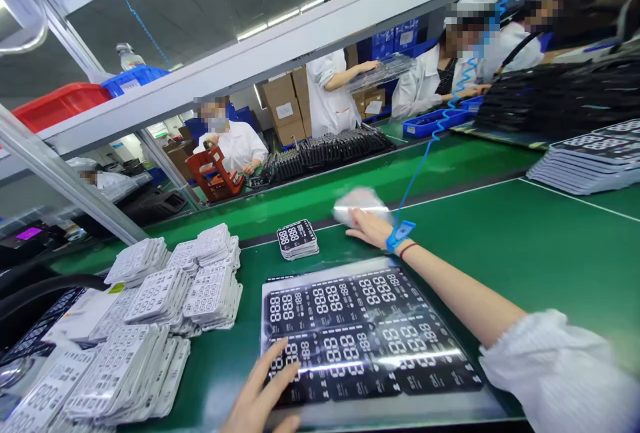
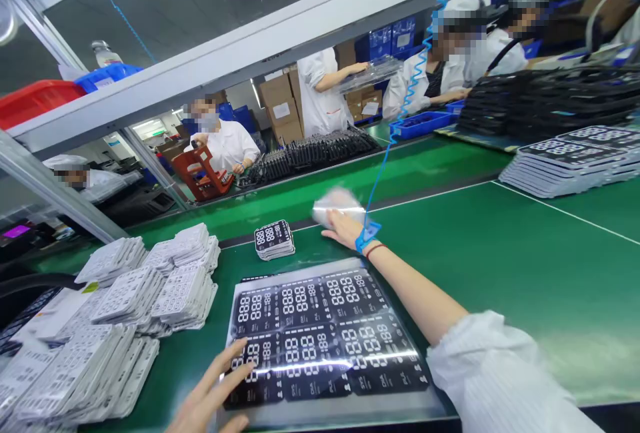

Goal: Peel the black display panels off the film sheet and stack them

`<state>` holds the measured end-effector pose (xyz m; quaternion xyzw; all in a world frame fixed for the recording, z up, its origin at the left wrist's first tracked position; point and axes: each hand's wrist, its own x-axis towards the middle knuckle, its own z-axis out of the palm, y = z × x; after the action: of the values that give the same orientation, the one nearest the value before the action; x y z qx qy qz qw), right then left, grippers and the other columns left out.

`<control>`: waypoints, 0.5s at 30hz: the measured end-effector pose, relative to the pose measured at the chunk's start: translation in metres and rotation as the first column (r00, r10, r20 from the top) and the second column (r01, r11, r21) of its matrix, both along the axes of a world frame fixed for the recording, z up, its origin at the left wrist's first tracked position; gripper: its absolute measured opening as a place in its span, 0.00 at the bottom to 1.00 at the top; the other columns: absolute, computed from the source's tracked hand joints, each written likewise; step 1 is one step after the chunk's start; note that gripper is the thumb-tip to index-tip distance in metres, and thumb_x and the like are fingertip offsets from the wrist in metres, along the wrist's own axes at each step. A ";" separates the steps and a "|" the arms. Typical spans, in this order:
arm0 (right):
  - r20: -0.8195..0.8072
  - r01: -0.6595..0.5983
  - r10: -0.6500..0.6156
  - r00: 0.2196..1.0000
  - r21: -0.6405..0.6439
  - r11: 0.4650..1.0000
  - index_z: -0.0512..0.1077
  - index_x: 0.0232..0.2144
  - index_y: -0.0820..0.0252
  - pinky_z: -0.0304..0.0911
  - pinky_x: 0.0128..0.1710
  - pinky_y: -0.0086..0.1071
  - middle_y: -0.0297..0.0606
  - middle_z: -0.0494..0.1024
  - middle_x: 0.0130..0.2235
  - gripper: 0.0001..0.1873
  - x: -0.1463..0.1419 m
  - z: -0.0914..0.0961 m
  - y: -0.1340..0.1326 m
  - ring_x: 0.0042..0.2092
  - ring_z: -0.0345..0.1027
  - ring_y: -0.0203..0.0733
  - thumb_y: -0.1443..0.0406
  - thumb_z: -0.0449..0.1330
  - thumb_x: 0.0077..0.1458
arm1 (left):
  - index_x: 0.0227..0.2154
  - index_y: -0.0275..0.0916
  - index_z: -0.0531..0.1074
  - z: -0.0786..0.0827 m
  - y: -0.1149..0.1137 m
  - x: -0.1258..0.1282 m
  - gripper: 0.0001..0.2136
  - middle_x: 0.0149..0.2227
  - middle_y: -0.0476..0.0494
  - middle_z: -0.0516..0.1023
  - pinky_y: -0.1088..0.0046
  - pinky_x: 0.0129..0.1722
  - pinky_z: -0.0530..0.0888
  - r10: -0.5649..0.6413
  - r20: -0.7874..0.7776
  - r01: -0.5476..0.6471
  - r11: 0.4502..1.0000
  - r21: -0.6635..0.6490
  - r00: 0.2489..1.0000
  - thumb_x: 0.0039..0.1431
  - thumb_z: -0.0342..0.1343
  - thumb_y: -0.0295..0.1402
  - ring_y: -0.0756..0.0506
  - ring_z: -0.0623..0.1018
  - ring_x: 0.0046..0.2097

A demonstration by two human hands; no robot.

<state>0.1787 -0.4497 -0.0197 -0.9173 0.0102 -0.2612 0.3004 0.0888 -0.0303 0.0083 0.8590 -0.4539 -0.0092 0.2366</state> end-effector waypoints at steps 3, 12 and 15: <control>-0.109 -0.068 0.066 0.992 -0.018 0.998 0.67 0.44 0.63 0.61 0.49 0.51 0.53 0.75 0.44 0.24 -0.010 0.001 0.009 0.48 0.69 0.59 0.51 0.58 0.52 | 0.54 0.52 0.63 -0.013 0.019 -0.013 0.17 0.58 0.43 0.64 0.63 0.52 0.71 0.101 0.041 -0.093 0.983 -0.160 0.994 0.61 0.47 0.34 0.41 0.69 0.56; -0.441 -0.381 0.355 0.824 0.032 0.924 0.70 0.51 0.56 0.62 0.48 0.45 0.46 0.72 0.51 0.41 -0.065 0.004 0.070 0.51 0.66 0.61 0.49 0.70 0.33 | 0.52 0.40 0.64 -0.011 -0.021 -0.050 0.17 0.50 0.38 0.72 0.65 0.51 0.74 -0.078 0.242 0.149 0.946 -0.288 0.967 0.59 0.50 0.27 0.42 0.69 0.56; -0.308 -0.239 0.233 0.922 0.020 0.971 0.77 0.37 0.53 0.66 0.38 0.38 0.39 0.80 0.34 0.16 -0.069 0.005 0.076 0.37 0.73 0.51 0.56 0.66 0.44 | 0.50 0.34 0.65 -0.006 -0.058 -0.056 0.15 0.49 0.36 0.72 0.64 0.52 0.72 -0.325 0.338 0.395 0.904 -0.165 0.883 0.60 0.49 0.28 0.42 0.68 0.57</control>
<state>0.1099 -0.3735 -0.0144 -0.9440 -0.0560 -0.0766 0.3161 0.0329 -0.0881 0.0019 0.7170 -0.6352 0.1306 0.2556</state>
